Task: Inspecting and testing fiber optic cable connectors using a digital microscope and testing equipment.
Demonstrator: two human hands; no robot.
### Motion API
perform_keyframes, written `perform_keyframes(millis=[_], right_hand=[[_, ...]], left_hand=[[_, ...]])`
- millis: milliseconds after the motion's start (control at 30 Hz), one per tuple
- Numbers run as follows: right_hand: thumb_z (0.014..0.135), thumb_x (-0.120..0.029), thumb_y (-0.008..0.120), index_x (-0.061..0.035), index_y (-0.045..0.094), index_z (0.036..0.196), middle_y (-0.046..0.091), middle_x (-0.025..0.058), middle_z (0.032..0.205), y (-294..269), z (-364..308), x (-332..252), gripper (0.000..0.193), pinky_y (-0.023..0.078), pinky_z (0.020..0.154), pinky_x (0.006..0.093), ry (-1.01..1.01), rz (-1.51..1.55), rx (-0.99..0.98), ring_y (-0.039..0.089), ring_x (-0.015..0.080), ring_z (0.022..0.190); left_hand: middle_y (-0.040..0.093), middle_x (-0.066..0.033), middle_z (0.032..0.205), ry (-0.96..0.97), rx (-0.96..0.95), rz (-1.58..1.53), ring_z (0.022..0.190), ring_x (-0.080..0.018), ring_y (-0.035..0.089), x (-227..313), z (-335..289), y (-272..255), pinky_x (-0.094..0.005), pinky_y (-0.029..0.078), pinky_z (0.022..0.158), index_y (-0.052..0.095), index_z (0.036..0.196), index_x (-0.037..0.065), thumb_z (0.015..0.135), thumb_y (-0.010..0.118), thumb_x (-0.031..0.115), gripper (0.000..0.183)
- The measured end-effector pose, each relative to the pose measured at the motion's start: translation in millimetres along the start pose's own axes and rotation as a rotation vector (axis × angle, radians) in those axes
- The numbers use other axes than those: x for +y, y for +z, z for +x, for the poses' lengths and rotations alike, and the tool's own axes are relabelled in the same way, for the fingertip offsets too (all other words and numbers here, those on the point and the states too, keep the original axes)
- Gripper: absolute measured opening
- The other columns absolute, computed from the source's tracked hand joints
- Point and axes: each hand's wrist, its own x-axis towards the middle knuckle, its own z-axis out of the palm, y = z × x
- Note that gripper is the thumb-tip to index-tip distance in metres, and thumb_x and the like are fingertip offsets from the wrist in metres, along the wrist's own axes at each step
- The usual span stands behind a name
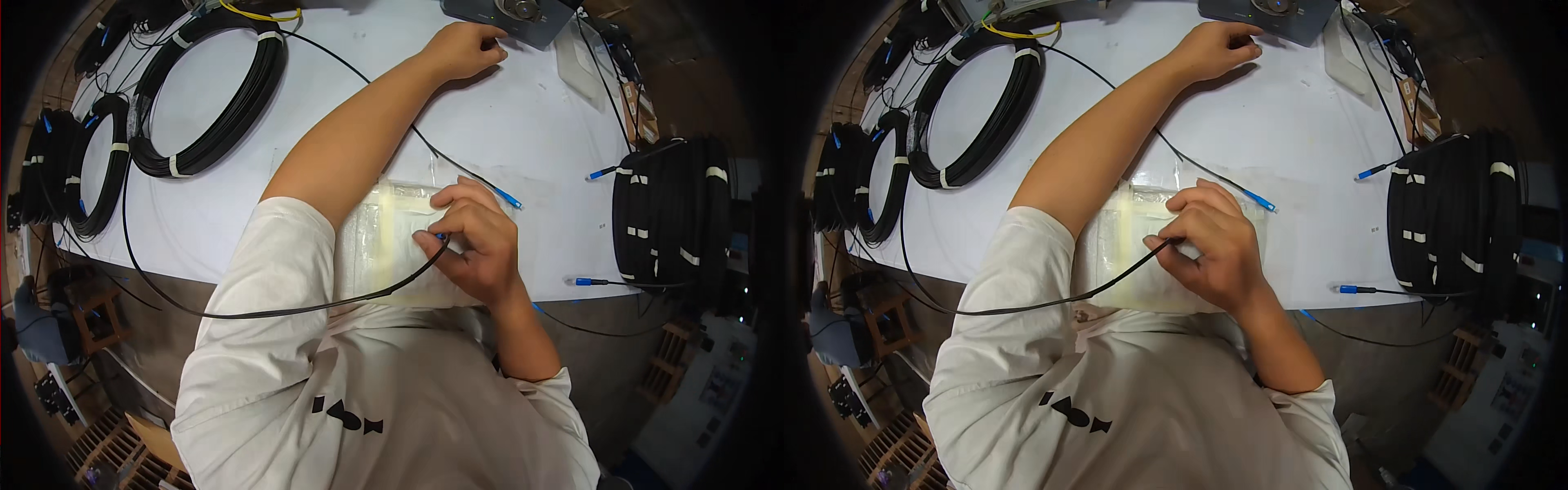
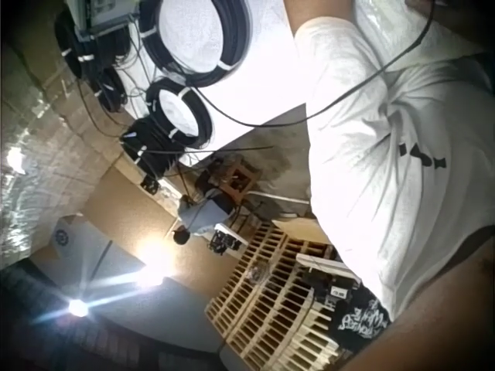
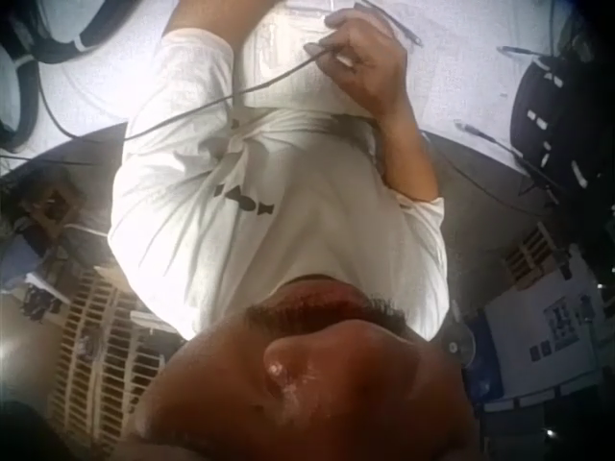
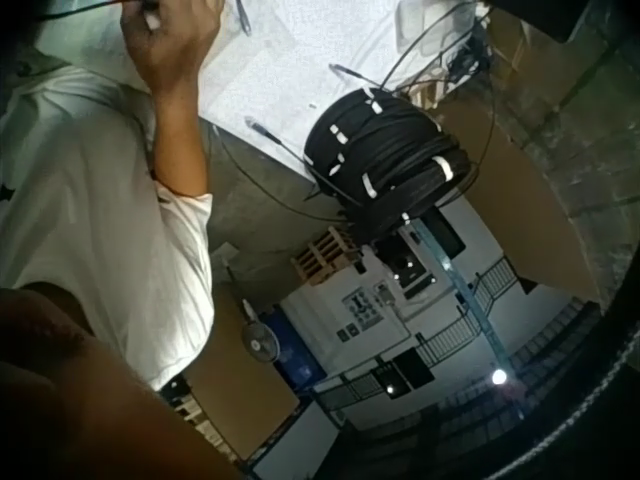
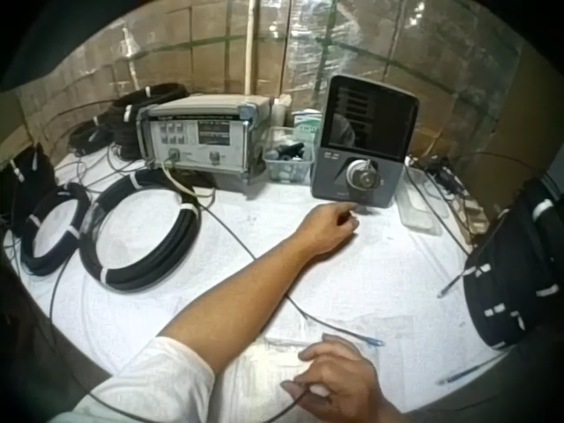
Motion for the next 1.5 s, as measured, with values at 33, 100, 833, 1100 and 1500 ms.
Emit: perform_keyframes(millis=[33,100,833,1100,1500], right_hand=[[0.079,-0.007,0.082,-0.0056,0.066,0.078,0.064,0.0071,0.073,2.6,-1.0,-0.2,0.016,0.053,0.081,0.0410,0.001,-0.001,0.001,0.067,0.0286,0.090],[0.079,-0.010,0.082,-0.0062,0.066,0.078,0.064,0.0073,0.073,8.1,-3.2,-1.0,0.016,0.053,0.087,0.0432,0.164,-0.020,0.145,0.067,0.0282,0.089],[0.073,-0.004,0.082,-0.0075,0.066,0.079,0.064,0.0063,0.076,4.2,-2.2,-2.4,0.018,0.053,0.086,0.0444,-0.029,0.044,0.016,0.067,0.0274,0.086],[0.072,-0.005,0.083,-0.0076,0.067,0.079,0.066,0.0064,0.078,1.4,-1.1,-3.0,0.018,0.054,0.085,0.0425,-0.025,-0.004,-0.002,0.067,0.0264,0.087],[0.077,-0.011,0.080,-0.0099,0.068,0.084,0.066,0.0050,0.081,3.9,-4.3,0.9,0.014,0.053,0.086,0.0439,0.093,0.040,0.114,0.066,0.0248,0.083]], left_hand=[[0.077,-0.0090,0.105,0.002,0.015,-0.022,0.098,-0.0262,0.072,-0.9,0.2,0.3,-0.0350,0.054,0.091,0.070,0.131,0.009,0.090,0.071,0.033,0.048],[0.077,-0.0089,0.104,0.000,0.009,-0.020,0.098,-0.0262,0.072,-2.6,1.2,0.4,-0.0350,0.054,0.092,0.070,0.131,0.009,0.090,0.071,0.033,0.048],[0.076,-0.0084,0.103,-0.007,-0.013,-0.020,0.095,-0.0178,0.071,3.3,-2.3,-1.6,-0.0315,0.054,0.091,0.067,0.134,0.005,0.096,0.073,0.029,0.045],[0.076,-0.0062,0.100,-0.013,-0.020,-0.022,0.093,-0.0160,0.070,2.5,0.5,0.3,-0.0303,0.054,0.090,0.067,0.133,0.003,0.096,0.073,0.027,0.045],[0.077,-0.0095,0.103,0.001,0.006,-0.049,0.095,-0.0253,0.072,-2.2,2.2,2.5,-0.0348,0.055,0.090,0.070,0.131,0.008,0.089,0.071,0.033,0.049]])
